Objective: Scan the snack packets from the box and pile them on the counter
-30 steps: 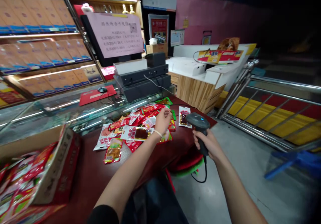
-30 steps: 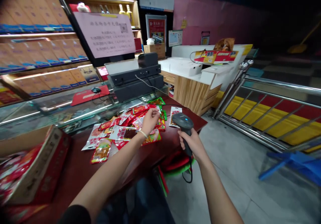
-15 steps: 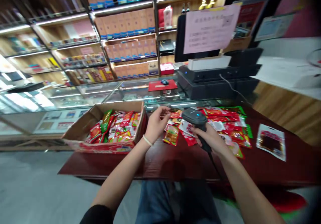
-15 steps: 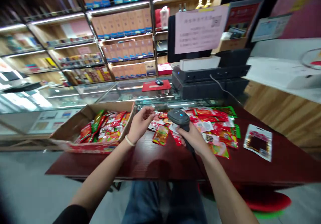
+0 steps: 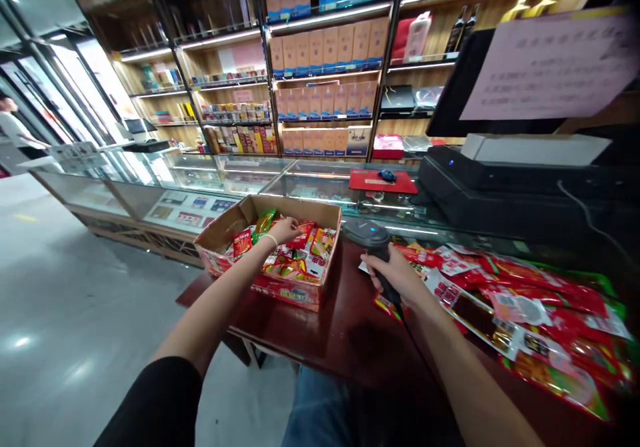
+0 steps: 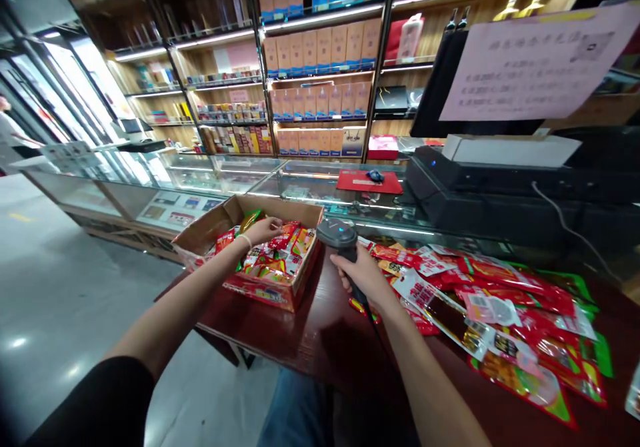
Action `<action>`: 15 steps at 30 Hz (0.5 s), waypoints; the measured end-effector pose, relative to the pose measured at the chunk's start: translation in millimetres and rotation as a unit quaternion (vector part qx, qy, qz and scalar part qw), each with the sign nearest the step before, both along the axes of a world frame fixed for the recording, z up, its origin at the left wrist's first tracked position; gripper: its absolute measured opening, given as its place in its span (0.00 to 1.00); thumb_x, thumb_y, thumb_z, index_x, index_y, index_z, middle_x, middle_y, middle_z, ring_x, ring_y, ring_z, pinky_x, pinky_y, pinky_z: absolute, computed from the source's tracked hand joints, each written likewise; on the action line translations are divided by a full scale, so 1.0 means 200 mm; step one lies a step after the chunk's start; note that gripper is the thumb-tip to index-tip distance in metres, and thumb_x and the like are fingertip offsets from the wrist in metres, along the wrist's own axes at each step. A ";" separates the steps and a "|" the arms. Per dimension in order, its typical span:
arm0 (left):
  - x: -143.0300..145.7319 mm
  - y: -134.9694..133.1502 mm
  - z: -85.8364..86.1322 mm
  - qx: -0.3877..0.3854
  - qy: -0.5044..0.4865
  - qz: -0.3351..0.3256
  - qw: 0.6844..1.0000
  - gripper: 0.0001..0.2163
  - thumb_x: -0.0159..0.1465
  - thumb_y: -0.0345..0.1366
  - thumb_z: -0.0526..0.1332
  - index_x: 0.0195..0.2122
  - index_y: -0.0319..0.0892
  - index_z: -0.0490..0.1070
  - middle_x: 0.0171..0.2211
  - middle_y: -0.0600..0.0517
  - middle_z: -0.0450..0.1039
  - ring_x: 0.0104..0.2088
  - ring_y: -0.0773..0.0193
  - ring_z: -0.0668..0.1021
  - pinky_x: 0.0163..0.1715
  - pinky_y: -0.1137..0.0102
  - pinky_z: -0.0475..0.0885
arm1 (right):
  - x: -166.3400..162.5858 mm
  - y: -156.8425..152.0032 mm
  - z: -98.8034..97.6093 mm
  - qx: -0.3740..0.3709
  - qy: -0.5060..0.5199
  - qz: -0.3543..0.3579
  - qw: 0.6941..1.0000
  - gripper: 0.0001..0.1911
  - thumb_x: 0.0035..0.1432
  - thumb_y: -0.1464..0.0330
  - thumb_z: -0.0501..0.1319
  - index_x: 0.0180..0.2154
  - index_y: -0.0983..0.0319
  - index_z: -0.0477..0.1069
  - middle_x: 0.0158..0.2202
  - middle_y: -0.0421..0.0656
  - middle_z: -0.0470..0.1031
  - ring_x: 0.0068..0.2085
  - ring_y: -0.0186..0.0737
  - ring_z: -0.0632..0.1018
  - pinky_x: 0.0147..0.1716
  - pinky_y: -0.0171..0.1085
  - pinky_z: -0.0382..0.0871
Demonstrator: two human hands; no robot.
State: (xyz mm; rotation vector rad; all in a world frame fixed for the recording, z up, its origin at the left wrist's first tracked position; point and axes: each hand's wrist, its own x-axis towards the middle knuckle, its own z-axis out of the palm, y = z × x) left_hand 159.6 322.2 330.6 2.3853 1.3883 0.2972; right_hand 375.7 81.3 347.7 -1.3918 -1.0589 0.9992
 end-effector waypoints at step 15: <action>0.02 0.04 -0.07 -0.032 -0.083 0.068 0.994 0.07 0.50 0.37 0.67 0.24 0.40 0.72 0.32 0.39 0.78 0.41 0.48 0.79 0.45 0.63 0.69 | -0.02 0.01 -0.04 -0.009 0.012 -0.009 1.000 0.19 0.50 0.57 0.66 0.36 0.57 0.59 0.18 0.30 0.66 0.14 0.31 0.67 0.11 0.30 0.60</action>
